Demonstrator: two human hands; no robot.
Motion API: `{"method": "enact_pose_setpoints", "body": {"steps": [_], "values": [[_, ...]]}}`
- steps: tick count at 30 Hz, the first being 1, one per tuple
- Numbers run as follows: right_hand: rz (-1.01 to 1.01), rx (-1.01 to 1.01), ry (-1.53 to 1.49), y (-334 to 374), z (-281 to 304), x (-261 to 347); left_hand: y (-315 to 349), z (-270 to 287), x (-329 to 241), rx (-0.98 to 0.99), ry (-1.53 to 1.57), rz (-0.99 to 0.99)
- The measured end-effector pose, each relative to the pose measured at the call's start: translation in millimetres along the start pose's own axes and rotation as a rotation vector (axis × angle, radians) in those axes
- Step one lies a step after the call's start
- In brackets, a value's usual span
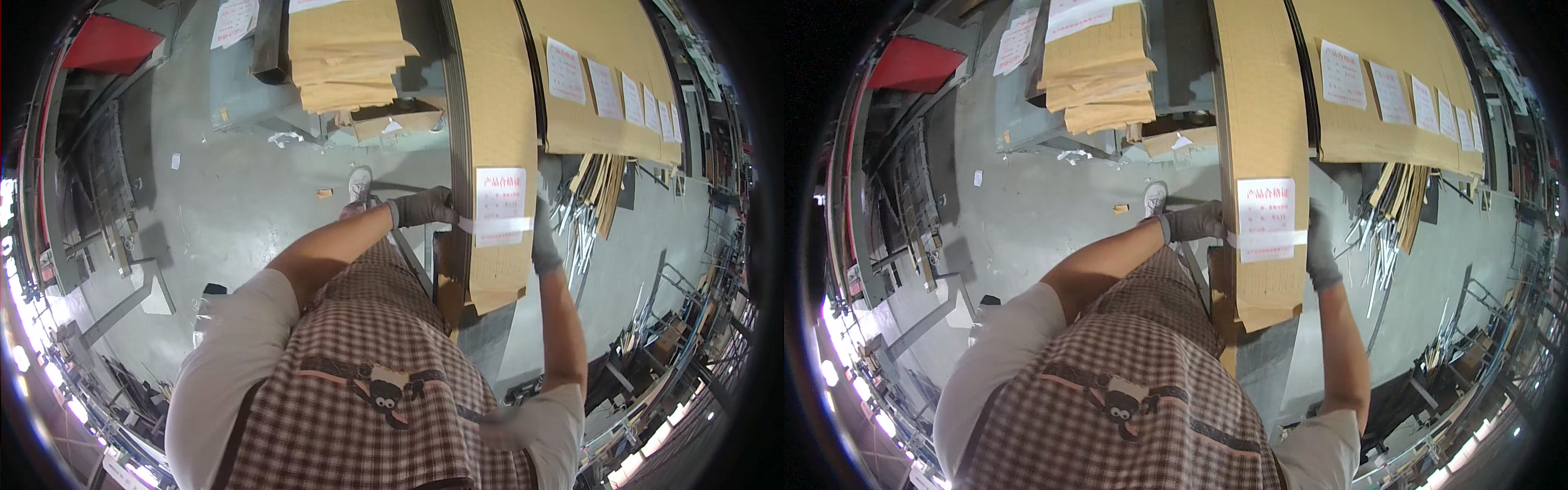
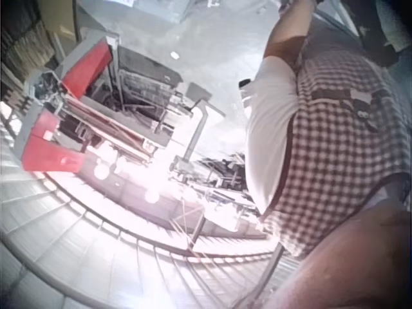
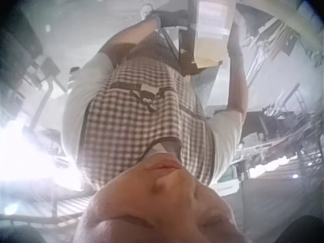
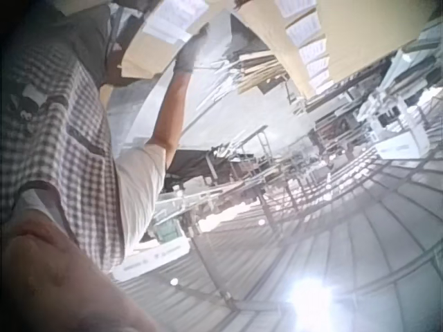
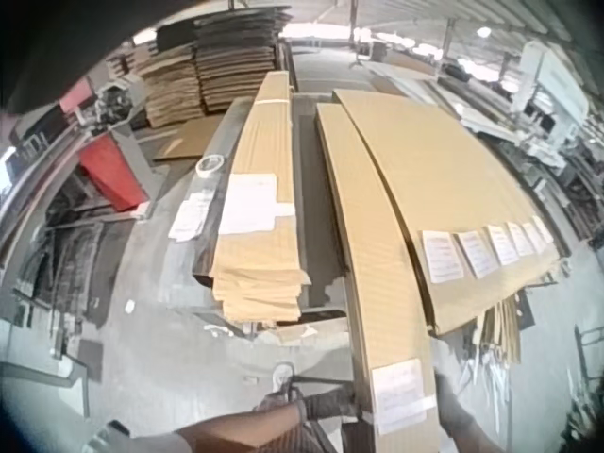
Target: Gathering several long thin strips of material, wrapping them in a cardboard protective layer, and securing the bundle with white tape.
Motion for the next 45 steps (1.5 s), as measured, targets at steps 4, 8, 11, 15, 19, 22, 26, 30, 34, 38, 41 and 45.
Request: {"method": "enact_pose_setpoints", "body": {"steps": [4,8,11,15,19,22,26,30,34,38,41,45], "values": [[0.554,-0.383,1.033,45,-60,64,0,-12,-17,0.025,0.032,-0.127],[0.367,-0.353,1.295,44,-110,52,49,-4,-34,0.084,-0.329,0.666],[0.462,-0.393,1.315,42,-112,50,109,-8,-70,-0.258,0.003,0.281],[0.474,-0.217,1.247,47,-94,48,46,-89,-210,-0.126,-0.796,-0.316],[0.446,0.006,0.362,71,-66,110,-15,-106,-170,-0.275,-0.932,-0.321],[0.087,0.129,1.039,79,-66,123,-18,-110,-172,-0.415,-1.165,-0.231],[0.088,-0.075,1.38,62,-33,112,-20,-97,-171,-0.476,-1.4,-0.266],[0.004,-0.072,1.294,34,-2,87,-18,-99,-177,-0.44,-1.278,-0.293],[0.084,-0.07,1.375,28,-9,92,-14,-92,-186,-0.43,-1.311,-0.336],[0.2,-0.399,1.614,-12,59,-2,-14,-91,-169,-0.49,-1.257,-0.575],[0.309,-0.355,1.334,1,11,40,5,-72,-186,-0.696,-1.265,-0.566],[0.265,0.076,1.577,4,13,26,24,-44,-111,-0.766,-0.413,-0.123]]}}
Point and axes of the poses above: each hand's wrist, its own y-axis away from the middle knuckle, its own z-axis out of the back of the hand, x = y × z, the point moved 4 cm from there along -y, towards the middle knuckle, and after that the axes turned 10 degrees about x, right-handed, at the moved point
